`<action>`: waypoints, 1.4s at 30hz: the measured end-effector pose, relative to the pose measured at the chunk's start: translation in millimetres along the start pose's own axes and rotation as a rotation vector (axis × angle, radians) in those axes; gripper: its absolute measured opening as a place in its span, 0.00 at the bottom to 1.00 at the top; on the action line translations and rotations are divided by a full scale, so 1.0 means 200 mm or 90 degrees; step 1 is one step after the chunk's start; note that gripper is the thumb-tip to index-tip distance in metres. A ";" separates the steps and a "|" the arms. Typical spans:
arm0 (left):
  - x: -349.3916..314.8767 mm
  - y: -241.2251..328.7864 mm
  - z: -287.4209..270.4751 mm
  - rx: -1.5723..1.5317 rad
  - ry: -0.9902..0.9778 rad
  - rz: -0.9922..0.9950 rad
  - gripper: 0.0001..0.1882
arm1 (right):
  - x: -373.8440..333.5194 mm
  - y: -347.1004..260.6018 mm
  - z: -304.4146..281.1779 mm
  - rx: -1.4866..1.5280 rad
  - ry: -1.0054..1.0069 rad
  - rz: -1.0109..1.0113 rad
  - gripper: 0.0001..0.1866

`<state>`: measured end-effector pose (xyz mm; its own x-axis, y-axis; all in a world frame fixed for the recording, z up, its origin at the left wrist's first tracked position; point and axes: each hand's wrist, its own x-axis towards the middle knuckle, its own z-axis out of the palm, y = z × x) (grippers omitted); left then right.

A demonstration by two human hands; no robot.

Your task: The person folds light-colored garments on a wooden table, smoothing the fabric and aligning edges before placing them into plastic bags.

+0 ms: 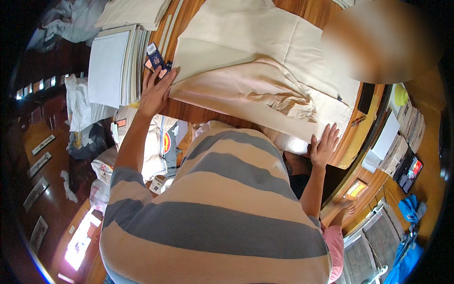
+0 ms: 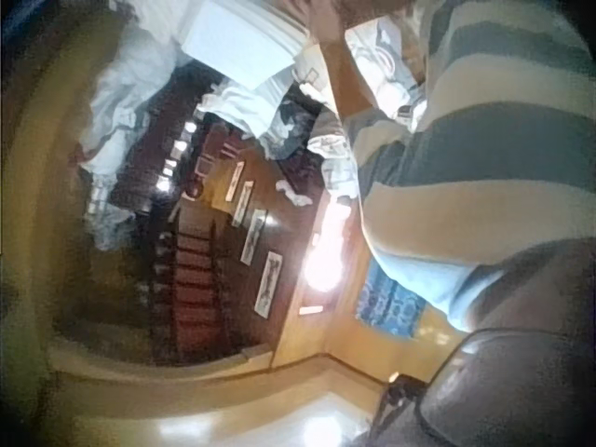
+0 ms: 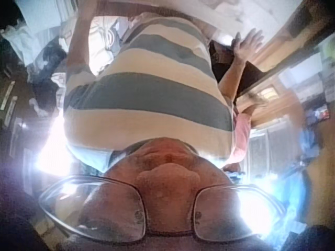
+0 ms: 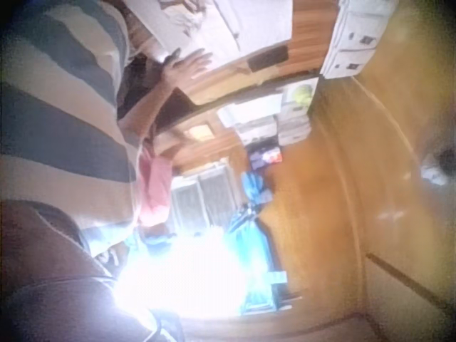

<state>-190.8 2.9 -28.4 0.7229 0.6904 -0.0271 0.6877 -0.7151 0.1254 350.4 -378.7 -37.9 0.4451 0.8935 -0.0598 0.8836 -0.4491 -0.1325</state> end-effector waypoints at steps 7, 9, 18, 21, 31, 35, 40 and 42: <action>0.05 0.02 -0.12 -0.034 -0.066 0.009 0.35 | -0.13 0.01 -0.09 0.062 0.052 -0.009 0.38; 0.14 0.02 -0.12 -0.124 0.038 0.016 0.30 | -0.02 0.03 -0.17 0.027 0.152 -0.015 0.30; 1.35 -0.14 -0.27 -0.538 -0.195 -0.338 0.29 | 1.36 0.33 -0.41 0.085 0.102 -0.079 0.24; 1.57 -0.24 -0.25 -0.437 -0.415 -0.309 0.36 | 1.60 0.61 -0.23 0.217 0.037 -0.175 0.31; 1.27 -0.20 -0.40 -0.530 -0.302 -0.185 0.26 | 1.30 0.46 -0.53 0.123 -0.262 -0.083 0.10; 0.83 -0.17 -0.51 -0.593 -0.289 -0.131 0.16 | 0.80 0.41 -0.68 0.074 -0.208 -0.128 0.08; 0.31 -0.17 -0.19 -0.649 -0.266 -0.159 0.11 | 0.38 0.35 -0.52 -0.085 -0.189 -0.236 0.15; 0.19 -0.15 -0.08 -0.619 -0.179 -0.126 0.13 | 0.26 0.37 -0.40 -0.136 -0.197 -0.222 0.13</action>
<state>-184.9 51.2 -17.2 0.6783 0.6460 -0.3502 0.5352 -0.1079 0.8378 450.4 -366.1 27.6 0.0835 0.9357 -0.3428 0.9962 -0.0865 0.0065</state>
